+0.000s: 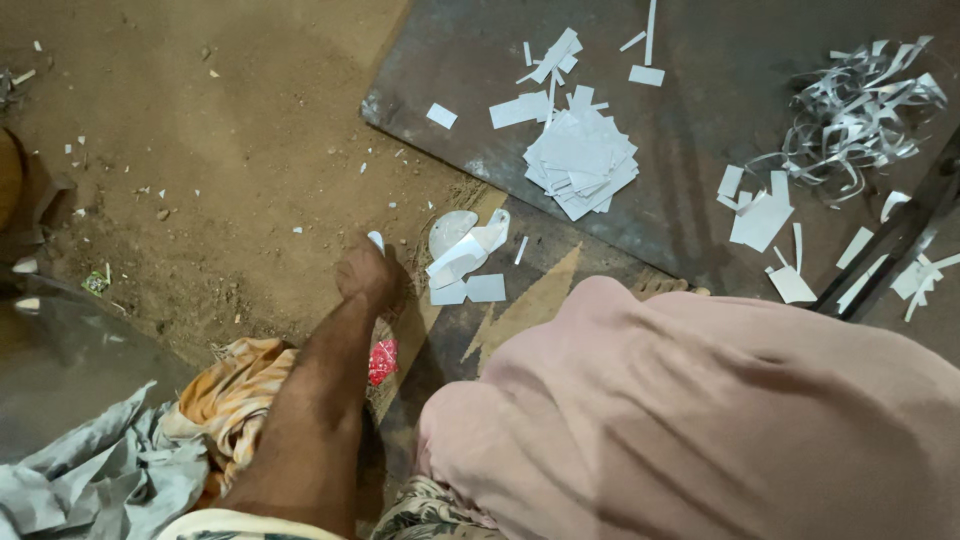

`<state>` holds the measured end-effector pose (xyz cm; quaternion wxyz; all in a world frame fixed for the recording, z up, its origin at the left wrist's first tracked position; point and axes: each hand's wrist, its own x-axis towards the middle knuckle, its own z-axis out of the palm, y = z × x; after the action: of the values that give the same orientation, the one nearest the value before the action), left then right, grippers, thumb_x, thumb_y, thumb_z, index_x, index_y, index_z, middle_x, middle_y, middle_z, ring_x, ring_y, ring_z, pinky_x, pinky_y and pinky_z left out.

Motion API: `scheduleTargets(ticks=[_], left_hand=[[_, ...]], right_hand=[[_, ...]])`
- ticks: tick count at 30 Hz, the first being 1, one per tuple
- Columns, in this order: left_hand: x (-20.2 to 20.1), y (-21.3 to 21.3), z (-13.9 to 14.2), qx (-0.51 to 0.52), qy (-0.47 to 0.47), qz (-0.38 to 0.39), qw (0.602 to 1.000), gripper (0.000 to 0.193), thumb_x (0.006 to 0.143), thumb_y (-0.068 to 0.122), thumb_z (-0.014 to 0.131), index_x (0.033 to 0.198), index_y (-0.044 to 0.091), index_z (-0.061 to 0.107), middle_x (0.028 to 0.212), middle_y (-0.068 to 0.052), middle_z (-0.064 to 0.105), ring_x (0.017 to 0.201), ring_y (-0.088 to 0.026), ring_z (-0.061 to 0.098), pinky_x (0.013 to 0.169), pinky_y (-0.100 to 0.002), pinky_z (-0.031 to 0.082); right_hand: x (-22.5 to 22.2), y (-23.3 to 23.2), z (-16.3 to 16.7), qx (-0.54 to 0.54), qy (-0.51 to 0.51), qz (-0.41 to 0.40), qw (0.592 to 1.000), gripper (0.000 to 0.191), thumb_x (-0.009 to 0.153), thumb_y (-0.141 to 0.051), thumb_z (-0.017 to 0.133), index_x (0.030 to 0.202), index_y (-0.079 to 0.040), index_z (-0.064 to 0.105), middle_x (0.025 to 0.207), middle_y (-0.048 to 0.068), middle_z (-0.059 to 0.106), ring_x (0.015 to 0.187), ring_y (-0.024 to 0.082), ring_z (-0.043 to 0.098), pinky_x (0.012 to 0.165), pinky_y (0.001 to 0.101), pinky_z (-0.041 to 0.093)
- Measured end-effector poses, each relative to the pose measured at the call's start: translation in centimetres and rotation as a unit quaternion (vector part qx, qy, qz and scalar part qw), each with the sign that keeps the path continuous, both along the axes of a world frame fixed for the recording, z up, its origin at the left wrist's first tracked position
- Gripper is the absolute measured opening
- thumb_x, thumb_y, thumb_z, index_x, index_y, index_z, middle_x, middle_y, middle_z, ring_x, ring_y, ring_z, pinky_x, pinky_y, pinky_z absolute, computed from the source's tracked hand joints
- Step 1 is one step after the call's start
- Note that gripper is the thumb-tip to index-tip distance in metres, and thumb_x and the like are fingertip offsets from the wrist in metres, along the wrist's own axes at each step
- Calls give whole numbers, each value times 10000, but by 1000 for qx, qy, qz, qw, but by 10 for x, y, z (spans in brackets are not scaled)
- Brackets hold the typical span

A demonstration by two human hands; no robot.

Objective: The person sits on the ground and cuts white plastic pieces into narrow strips using large hand-held bench shears, placing each piece between the blades and squeezing the handles, then tossing the cut strips onto a pile on the metal sheet.

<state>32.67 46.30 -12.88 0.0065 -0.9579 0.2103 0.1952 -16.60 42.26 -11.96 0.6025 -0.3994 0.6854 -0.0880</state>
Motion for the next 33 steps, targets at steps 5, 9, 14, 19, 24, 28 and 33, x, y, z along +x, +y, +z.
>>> scheduleTargets(ticks=[5, 9, 14, 19, 24, 28, 33], left_hand=[[8, 16, -8, 72, 9, -42, 996, 545, 874, 309, 700, 1342, 71, 554, 1388, -171, 510, 1300, -380, 504, 997, -477, 498], [18, 7, -13, 89, -67, -67, 992, 404, 937, 346, 653, 1275, 125, 635, 1382, -109, 527, 1312, -354, 495, 983, -540, 492], [5, -75, -7, -40, -49, -146, 987, 386, 850, 338, 706, 1166, 117, 696, 1267, -153, 638, 1151, -362, 627, 895, -508, 550], [-76, -183, 3, -185, 41, -265, 945, 318, 900, 278, 727, 1139, 73, 680, 1223, -187, 673, 1127, -411, 638, 917, -532, 552], [-124, -233, 7, -187, -4, -437, 880, 457, 798, 132, 725, 1244, 103, 627, 1302, -117, 625, 1224, -396, 543, 977, -490, 517], [-123, -240, 1, -136, -49, -500, 854, 385, 845, 167, 711, 1211, 108, 610, 1299, -92, 602, 1288, -376, 521, 971, -545, 503], [-108, -254, -8, -96, -11, -502, 859, 362, 882, 120, 669, 1238, 94, 608, 1315, -135, 590, 1274, -400, 539, 997, -510, 528]], right_hand=[[0, 4, -7, -7, 12, 5, 1000, 596, 882, -235, 723, 1421, -61, 541, 1178, 162, 696, 1074, 256, 691, 903, 384, 552], [-15, 9, -7, -22, 31, 6, 999, 553, 896, -250, 718, 1394, -62, 570, 1145, 159, 714, 1049, 250, 705, 890, 377, 558], [-48, 8, -2, -53, 90, -3, 995, 502, 914, -268, 712, 1360, -63, 606, 1104, 156, 736, 1017, 243, 722, 873, 369, 565], [-101, 3, 10, -84, 174, -23, 981, 457, 931, -286, 705, 1327, -65, 643, 1063, 153, 758, 986, 236, 739, 856, 361, 572], [-148, 7, 9, -90, 242, -56, 965, 419, 949, -304, 699, 1293, -66, 679, 1022, 149, 780, 954, 229, 757, 840, 353, 579], [-176, 16, -5, -79, 263, -70, 959, 394, 964, -319, 694, 1266, -67, 708, 990, 147, 798, 929, 224, 771, 826, 347, 584], [-198, 12, -40, -71, 262, -62, 961, 372, 981, -337, 687, 1232, -68, 745, 949, 143, 820, 897, 216, 788, 809, 339, 591]])
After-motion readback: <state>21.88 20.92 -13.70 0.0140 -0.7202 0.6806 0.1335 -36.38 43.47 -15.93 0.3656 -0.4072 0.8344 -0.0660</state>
